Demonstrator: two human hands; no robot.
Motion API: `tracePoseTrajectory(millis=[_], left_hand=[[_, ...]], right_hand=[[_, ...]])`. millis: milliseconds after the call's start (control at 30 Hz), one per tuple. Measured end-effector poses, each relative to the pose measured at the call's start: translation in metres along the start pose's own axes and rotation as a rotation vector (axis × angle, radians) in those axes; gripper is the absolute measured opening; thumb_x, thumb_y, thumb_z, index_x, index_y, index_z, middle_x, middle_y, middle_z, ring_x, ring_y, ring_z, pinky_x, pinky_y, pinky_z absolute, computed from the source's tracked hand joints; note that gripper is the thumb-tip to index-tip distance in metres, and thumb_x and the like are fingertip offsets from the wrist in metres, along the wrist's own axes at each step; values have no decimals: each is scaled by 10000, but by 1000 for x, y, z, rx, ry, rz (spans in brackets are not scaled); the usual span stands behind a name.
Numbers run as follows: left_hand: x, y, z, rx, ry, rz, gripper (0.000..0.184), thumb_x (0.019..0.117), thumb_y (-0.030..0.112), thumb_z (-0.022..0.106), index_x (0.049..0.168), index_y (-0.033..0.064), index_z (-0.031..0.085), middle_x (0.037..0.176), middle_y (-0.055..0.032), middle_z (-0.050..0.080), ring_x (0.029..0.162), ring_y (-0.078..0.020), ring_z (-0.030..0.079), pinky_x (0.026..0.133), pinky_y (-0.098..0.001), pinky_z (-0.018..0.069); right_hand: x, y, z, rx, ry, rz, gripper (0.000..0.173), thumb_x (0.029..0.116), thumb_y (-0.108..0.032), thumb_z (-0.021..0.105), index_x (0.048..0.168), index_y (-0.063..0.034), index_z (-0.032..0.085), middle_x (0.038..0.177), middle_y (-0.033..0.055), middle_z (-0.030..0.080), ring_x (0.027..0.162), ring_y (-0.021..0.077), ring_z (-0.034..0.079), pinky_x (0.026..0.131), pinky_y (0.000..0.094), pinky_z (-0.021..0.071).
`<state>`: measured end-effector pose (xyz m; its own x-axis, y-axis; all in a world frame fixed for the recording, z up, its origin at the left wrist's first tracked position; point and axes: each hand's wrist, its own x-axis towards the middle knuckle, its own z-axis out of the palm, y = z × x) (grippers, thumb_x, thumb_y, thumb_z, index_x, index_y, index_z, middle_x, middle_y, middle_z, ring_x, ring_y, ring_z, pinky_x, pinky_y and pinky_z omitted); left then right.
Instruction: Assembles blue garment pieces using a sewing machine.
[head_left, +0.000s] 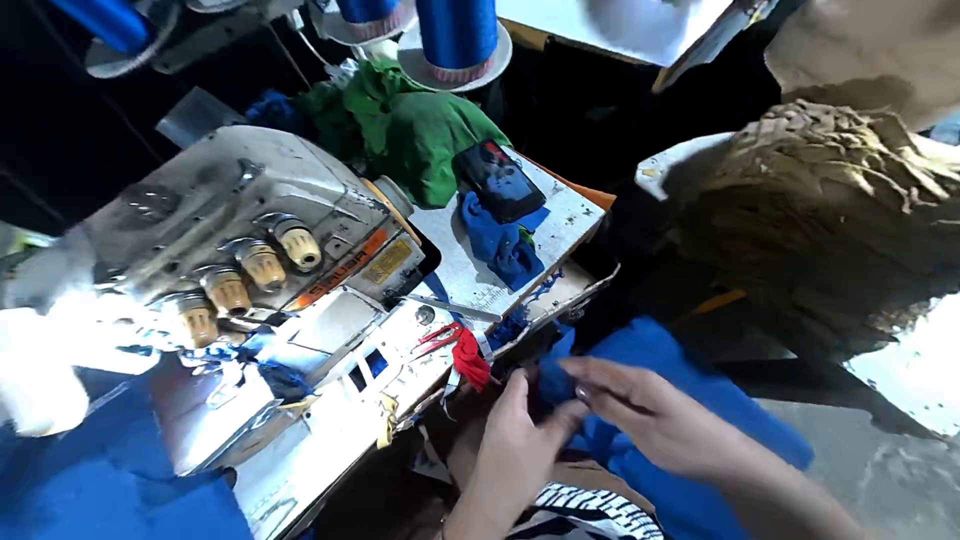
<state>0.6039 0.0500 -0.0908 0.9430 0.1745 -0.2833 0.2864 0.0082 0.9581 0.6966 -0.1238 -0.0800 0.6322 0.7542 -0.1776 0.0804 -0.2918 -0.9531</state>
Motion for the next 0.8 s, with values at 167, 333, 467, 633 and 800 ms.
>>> tracePoseTrajectory(millis=[167,333,467,633,800], left_hand=[[4,4,-2,-148,89,-92,263,1064,140,493,1195,-25,651,1072,-67,706,1000,-80,681,930,-275,570],[-6,25,-14,-332,124,-129,323,1092,189,410,1259,13,624,1066,-75,703,979,-122,684,896,-316,577],[-22,51,-24,-294,118,-82,312,1096,208,418,1245,62,650,1022,-43,716,944,-88,693,868,-266,580],[-38,56,-37,-231,170,-38,343,1097,213,408,1296,59,642,1027,-40,726,940,-81,700,855,-256,588],[-59,56,-48,-206,275,-6,356,1097,222,402,1330,71,625,1081,-20,713,968,-53,682,862,-231,570]], right_hand=[[2,-17,-13,-267,-45,-272,312,1053,-174,504,1292,-136,701,1039,7,736,840,23,670,761,205,571],[2,-40,-25,-218,365,-258,152,999,-288,605,1079,-202,701,858,-130,691,698,-16,631,589,169,542],[5,-41,-9,-34,396,-196,188,1031,-356,566,1081,-187,634,825,-79,652,700,30,622,585,174,517],[-2,-33,28,161,435,-359,187,1014,-376,597,963,-197,617,781,-77,592,670,24,589,583,171,517],[-18,-20,69,-25,549,-769,302,1049,-505,504,1023,-221,606,907,-80,589,866,17,604,764,213,528]])
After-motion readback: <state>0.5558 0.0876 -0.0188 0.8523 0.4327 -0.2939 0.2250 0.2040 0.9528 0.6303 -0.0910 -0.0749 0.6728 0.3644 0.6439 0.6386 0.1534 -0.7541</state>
